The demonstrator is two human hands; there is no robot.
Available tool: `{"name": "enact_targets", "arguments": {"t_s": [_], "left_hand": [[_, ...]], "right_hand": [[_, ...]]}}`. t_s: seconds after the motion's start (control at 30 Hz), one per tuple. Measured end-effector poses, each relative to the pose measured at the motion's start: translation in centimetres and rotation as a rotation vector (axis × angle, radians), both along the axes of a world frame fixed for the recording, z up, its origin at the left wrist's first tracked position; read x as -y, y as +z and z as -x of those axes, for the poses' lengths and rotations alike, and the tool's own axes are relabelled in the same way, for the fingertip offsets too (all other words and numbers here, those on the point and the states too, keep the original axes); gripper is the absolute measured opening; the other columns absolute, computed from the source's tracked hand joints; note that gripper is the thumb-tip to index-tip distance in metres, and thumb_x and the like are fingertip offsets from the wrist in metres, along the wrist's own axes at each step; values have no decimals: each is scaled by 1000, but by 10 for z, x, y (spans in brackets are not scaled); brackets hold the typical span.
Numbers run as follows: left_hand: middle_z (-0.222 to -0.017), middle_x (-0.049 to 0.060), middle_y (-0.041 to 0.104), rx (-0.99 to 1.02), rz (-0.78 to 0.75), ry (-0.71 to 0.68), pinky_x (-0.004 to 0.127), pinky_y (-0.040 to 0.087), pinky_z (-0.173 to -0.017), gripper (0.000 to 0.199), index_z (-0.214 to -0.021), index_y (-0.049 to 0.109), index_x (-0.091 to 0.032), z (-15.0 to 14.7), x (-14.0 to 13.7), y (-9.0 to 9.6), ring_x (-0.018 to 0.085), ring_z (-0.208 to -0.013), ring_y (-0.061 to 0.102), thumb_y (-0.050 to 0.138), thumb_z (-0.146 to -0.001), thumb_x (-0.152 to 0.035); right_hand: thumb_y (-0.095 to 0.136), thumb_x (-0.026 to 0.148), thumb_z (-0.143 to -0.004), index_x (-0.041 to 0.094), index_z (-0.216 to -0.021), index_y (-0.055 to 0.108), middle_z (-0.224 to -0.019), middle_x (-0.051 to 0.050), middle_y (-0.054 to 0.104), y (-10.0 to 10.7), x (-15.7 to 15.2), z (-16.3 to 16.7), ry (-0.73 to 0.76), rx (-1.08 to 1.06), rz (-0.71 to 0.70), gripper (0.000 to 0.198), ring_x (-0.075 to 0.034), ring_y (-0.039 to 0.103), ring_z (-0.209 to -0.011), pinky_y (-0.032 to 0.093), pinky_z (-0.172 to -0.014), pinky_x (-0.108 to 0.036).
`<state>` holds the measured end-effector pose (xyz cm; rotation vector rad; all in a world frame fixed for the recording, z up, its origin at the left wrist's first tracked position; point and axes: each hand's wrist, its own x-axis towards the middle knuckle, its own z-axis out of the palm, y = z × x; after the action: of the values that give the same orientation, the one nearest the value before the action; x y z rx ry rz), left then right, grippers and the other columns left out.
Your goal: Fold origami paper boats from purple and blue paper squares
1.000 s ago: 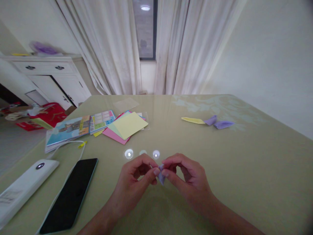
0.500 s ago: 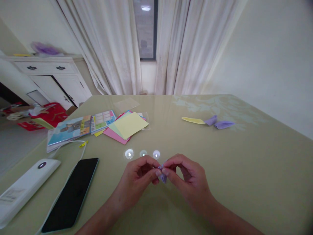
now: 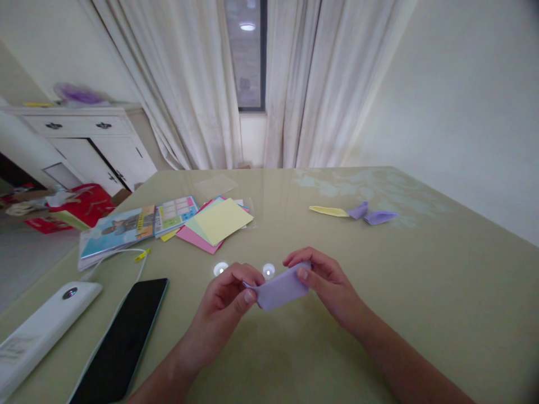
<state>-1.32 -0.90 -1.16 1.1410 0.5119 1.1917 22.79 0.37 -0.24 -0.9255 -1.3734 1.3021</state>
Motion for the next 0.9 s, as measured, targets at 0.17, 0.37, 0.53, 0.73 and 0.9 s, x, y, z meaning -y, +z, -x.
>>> {"name": "enact_targets", "arguments": {"t_s": [0.17, 0.37, 0.53, 0.73, 0.9], "left_hand": [[-90, 2, 66, 36, 86, -99, 22, 48, -73, 21, -98, 77, -23, 0, -1, -4, 13, -80, 61, 86, -91, -40], [-97, 2, 68, 53, 124, -90, 24, 49, -75, 19, -95, 72, -24, 3, -4, -3, 14, -83, 62, 77, -98, -42], [-139, 8, 68, -546, -331, 276, 38, 44, -113, 29, -134, 68, -30, 10, -3, 7, 24, -131, 59, 65, -105, -25], [-120, 4, 77, -788, -875, 391, 36, 45, -109, 38, -135, 69, -28, -2, 3, 0, 22, -115, 66, 73, -100, -15], [-99, -1, 78, -643, -626, 298, 28, 53, -90, 15, -113, 73, -28, 0, 4, -4, 17, -95, 71, 73, -101, -19]], "right_hand": [[93, 44, -82, 20, -81, 71, -82, 0, 67, 2, 3, 3, 32, -217, 160, 33, -13, 57, -68, 45, -63, -24], [95, 49, -78, 22, -82, 72, -102, -4, 73, 6, 7, 1, 134, -318, 106, 36, -16, 66, -78, 52, -68, -28], [85, 35, -91, 21, -86, 74, -93, -5, 73, 9, 9, 2, -1, 17, -223, 18, -18, 68, -82, 54, -72, -29], [84, 25, -92, 21, -101, 76, -94, -5, 75, 11, 19, 11, -29, 267, -462, 13, -18, 69, -84, 56, -78, -30], [93, 26, -85, 24, -114, 79, -103, -6, 75, 8, 20, 9, 133, 120, -398, 32, -18, 70, -88, 58, -82, -31]]}}
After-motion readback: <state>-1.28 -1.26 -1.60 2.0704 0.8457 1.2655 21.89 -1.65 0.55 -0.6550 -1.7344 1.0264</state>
